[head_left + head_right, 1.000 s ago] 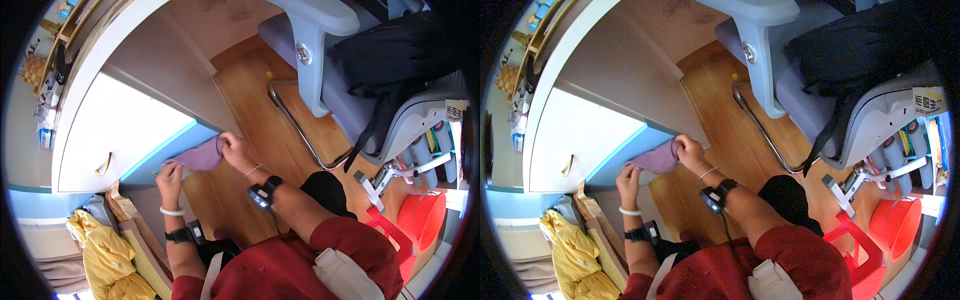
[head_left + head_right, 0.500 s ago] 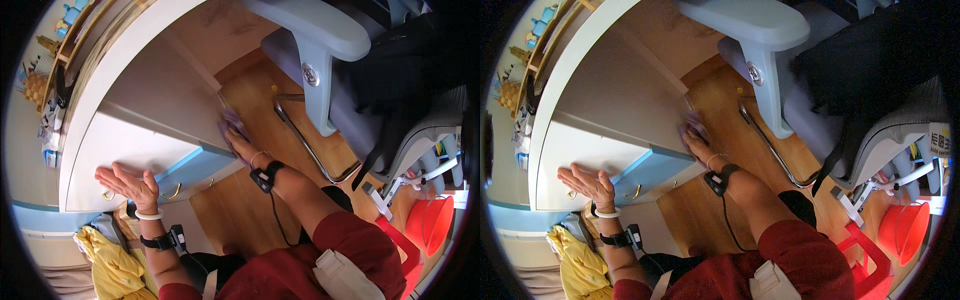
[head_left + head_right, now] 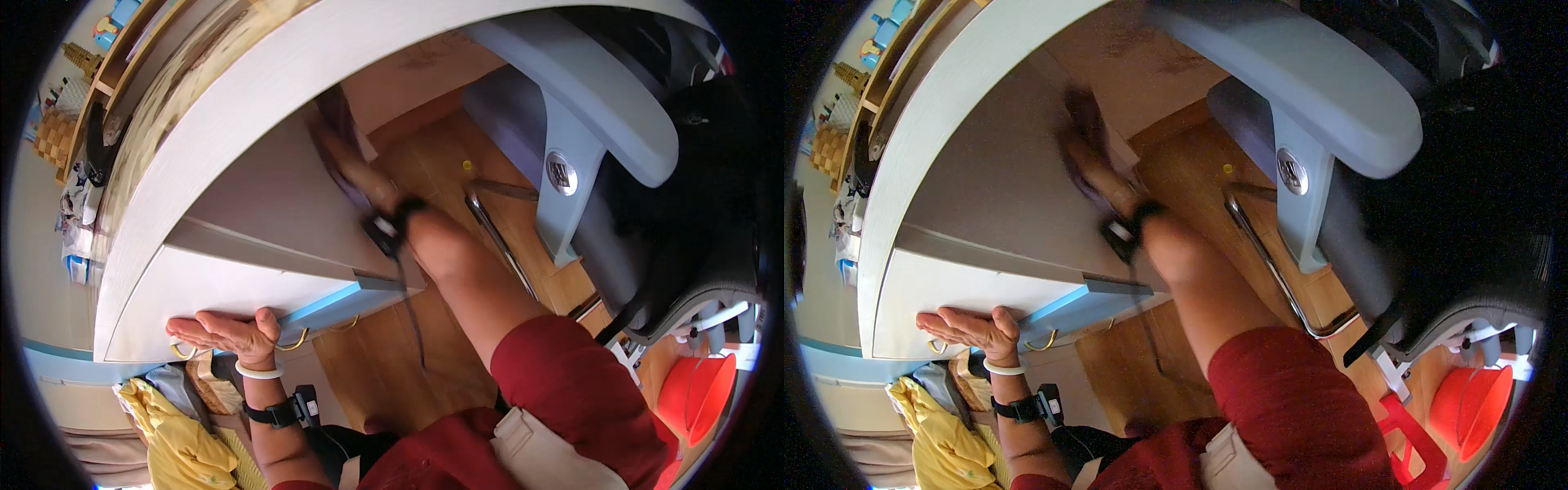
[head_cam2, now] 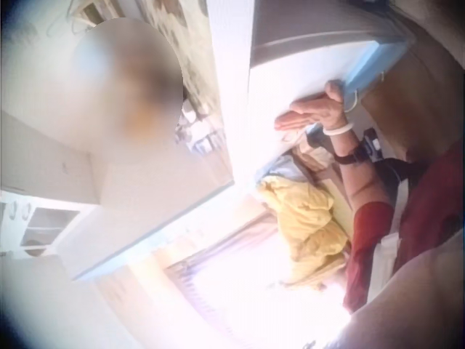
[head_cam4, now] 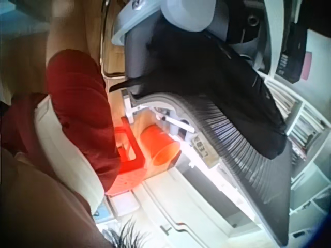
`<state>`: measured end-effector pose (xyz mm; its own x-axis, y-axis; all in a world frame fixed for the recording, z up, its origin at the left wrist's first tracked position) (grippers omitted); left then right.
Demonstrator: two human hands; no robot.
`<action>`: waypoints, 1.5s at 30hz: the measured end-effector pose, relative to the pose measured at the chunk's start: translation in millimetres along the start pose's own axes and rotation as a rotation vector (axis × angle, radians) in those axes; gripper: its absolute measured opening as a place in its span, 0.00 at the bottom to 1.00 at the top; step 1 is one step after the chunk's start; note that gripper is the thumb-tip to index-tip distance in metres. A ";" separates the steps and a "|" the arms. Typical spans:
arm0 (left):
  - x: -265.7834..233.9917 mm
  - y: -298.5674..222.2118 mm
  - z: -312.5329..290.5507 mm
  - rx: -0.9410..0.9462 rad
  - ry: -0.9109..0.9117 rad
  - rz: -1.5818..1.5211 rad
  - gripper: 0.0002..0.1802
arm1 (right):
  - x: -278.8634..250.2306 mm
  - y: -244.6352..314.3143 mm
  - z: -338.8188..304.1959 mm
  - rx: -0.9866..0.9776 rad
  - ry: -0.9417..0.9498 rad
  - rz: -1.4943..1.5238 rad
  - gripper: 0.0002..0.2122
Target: The person uses a purple cloth to wipe down the surface of a desk, objects on the desk, and the exterior and interior of the desk drawers.
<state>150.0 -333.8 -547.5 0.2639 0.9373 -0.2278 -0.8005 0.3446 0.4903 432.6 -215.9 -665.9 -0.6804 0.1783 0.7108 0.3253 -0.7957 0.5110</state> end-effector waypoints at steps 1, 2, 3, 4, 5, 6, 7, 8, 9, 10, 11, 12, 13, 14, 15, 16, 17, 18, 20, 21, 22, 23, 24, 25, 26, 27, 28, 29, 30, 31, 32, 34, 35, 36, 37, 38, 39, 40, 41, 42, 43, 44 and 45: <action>1.0 -3.9 5.2 0.019 -0.014 -0.017 0.43 | -42.4 -36.9 -36.1 0.086 0.094 -0.062 0.28; 0.3 7.9 -5.3 0.022 0.010 0.020 0.43 | -26.7 -38.2 -87.2 0.383 -0.038 0.155 0.28; 0.6 12.2 -8.6 0.004 0.013 0.030 0.43 | -18.7 -14.3 -134.4 0.650 -0.191 0.344 0.28; -1.2 9.1 -5.0 0.004 0.011 0.034 0.42 | -38.0 -4.3 -162.3 0.869 -0.066 0.176 0.27; 1.2 3.9 -0.7 0.008 0.009 0.031 0.42 | -37.8 8.5 -169.4 0.767 -0.013 0.011 0.27; 4.5 0.0 3.0 0.006 -0.001 0.024 0.41 | -33.2 22.6 -170.4 0.667 0.041 -0.151 0.26; 5.7 2.7 1.1 0.006 0.007 0.030 0.41 | 1.1 40.1 -168.7 0.733 0.108 -0.006 0.28; 8.0 6.0 -3.4 0.003 0.009 0.032 0.42 | 44.5 67.6 -162.3 0.796 0.171 0.135 0.30; 6.7 10.1 -7.5 0.003 0.014 0.046 0.43 | 87.9 125.0 -128.8 0.136 0.515 -0.067 0.30; 8.8 8.8 -6.8 0.009 -0.015 0.089 0.44 | 117.9 152.7 -117.6 -0.034 0.721 -0.055 0.32; 3.8 12.0 -8.5 0.013 0.002 0.119 0.44 | 144.1 168.8 -102.8 -0.187 0.726 -0.097 0.34; -4.1 14.9 -11.0 0.017 0.019 0.125 0.44 | 155.0 172.0 -89.8 -0.474 0.601 -0.164 0.34; 6.6 6.5 -10.9 0.012 0.008 0.052 0.44 | 142.7 130.9 -68.3 -0.088 0.602 -0.169 0.30; 12.1 5.8 -14.9 0.014 0.013 0.021 0.44 | 124.0 87.0 -55.1 0.152 0.563 -0.074 0.24; 10.1 3.2 -11.5 0.013 0.007 -0.005 0.44 | 106.5 88.6 -53.6 0.188 0.611 -0.268 0.21; 9.6 -1.3 -5.1 0.017 -0.013 -0.028 0.43 | 51.8 13.2 -67.3 0.128 0.547 -0.270 0.20; 10.3 1.4 -9.5 0.018 -0.006 -0.020 0.43 | 16.8 -13.8 -88.7 0.212 0.409 -0.240 0.20; 9.8 5.5 -18.6 0.026 0.009 -0.005 0.43 | -18.5 -28.8 -120.2 0.277 0.257 -0.207 0.19; 10.6 6.0 -17.4 0.016 -0.008 -0.009 0.43 | -94.8 -50.0 -188.1 0.381 -0.016 -0.087 0.18; 12.2 6.6 -19.6 0.014 -0.021 0.002 0.43 | -124.4 -69.2 -227.9 0.425 -0.125 0.020 0.18; 13.0 5.3 -22.9 0.018 -0.001 -0.004 0.43 | -128.3 -65.1 -249.5 0.428 -0.203 0.106 0.18; 11.6 4.3 -26.4 0.015 0.004 -0.003 0.44 | -128.9 -62.7 -264.9 0.408 -0.237 0.188 0.17; 10.4 3.2 -28.8 0.013 0.008 -0.003 0.44 | -123.3 -62.0 -266.5 0.406 0.017 -0.197 0.17; 12.1 7.1 -34.0 0.019 0.032 0.006 0.44 | -74.9 -34.3 -241.4 0.307 0.291 -0.687 0.17; 12.4 9.8 -37.4 0.034 0.032 0.021 0.44 | -26.0 -1.2 -215.4 0.129 0.491 -1.023 0.17; 15.8 5.7 -34.8 0.046 0.018 0.011 0.44 | 16.5 39.1 -167.7 -0.156 0.570 -0.921 0.17; 17.1 7.2 -36.6 0.043 0.005 0.014 0.44 | 60.1 76.9 -129.1 0.038 0.420 -0.532 0.13; 16.2 6.3 -39.5 0.029 -0.004 0.001 0.44 | 80.1 93.5 -109.8 0.218 0.251 -0.147 0.09; 13.9 4.3 -43.9 0.054 -0.006 -0.015 0.44 | 92.9 94.4 -90.1 0.191 0.301 -0.081 0.09; 14.6 -0.8 -42.8 0.073 -0.035 -0.036 0.44 | 85.9 88.1 -77.3 0.136 0.346 -0.150 0.09; 17.8 -5.2 -43.9 0.078 -0.031 -0.050 0.44 | 71.4 62.5 -65.7 0.139 0.355 -0.195 0.10; 16.9 -5.0 -48.8 0.133 -0.031 -0.022 0.44 | 34.8 9.0 -75.8 0.202 0.308 -0.218 0.11; 16.9 -4.2 -50.1 0.131 -0.027 -0.023 0.44 | 7.8 -6.2 -97.1 0.224 0.257 -0.236 0.11; 15.8 -2.5 -49.4 0.122 -0.031 -0.032 0.44 | -20.3 -13.7 -128.0 0.261 0.205 -0.248 0.12; 15.7 -0.3 -49.8 0.111 -0.035 -0.035 0.44 | -44.4 -21.9 -161.6 0.313 0.155 -0.271 0.12; 15.6 1.0 -51.8 0.114 -0.049 -0.042 0.44 | -66.1 -31.9 -197.3 0.368 0.116 -0.325 0.13; 15.3 1.1 -52.1 0.108 -0.051 -0.044 0.44 | -87.3 -35.8 -232.5 0.417 0.094 -0.438 0.14; 13.1 0.2 -51.6 0.117 -0.058 -0.049 0.44 | -103.3 -40.0 -264.5 0.466 0.100 -0.614 0.14; 11.2 -1.4 -51.9 0.127 -0.064 -0.055 0.44 | -114.6 -45.4 -285.9 0.526 0.141 -0.884 0.15; 10.9 -0.8 -52.9 0.109 -0.070 -0.048 0.44 | -122.9 -50.4 -300.0 0.633 0.217 -1.276 0.15; 9.4 0.7 -54.3 0.091 -0.071 -0.035 0.44 | -127.5 -58.6 -313.1 0.811 0.328 -1.726 0.16; 8.2 1.3 -55.5 0.104 -0.087 -0.042 0.43 | -128.3 -63.2 -326.4 0.956 0.482 -2.110 0.17; 7.8 4.0 -60.1 0.110 -0.075 -0.042 0.45 | -127.9 -67.9 -336.8 1.065 0.638 -2.375 0.17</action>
<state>116.5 -328.4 -597.9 0.3390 0.9217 -0.1884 -0.7253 0.3836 0.5717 276.4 -379.7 -954.3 -0.1725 -0.3827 -0.9076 -0.7932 0.6003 -0.1024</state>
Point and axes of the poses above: each hand's wrist, its own z-axis towards the middle knuckle, its own x-axis out of the palm, y = z × x, the point moved 7 cm from there along z, towards the middle knuckle, and after that the axes turned 15 degrees about z, right-handed, at the moved point
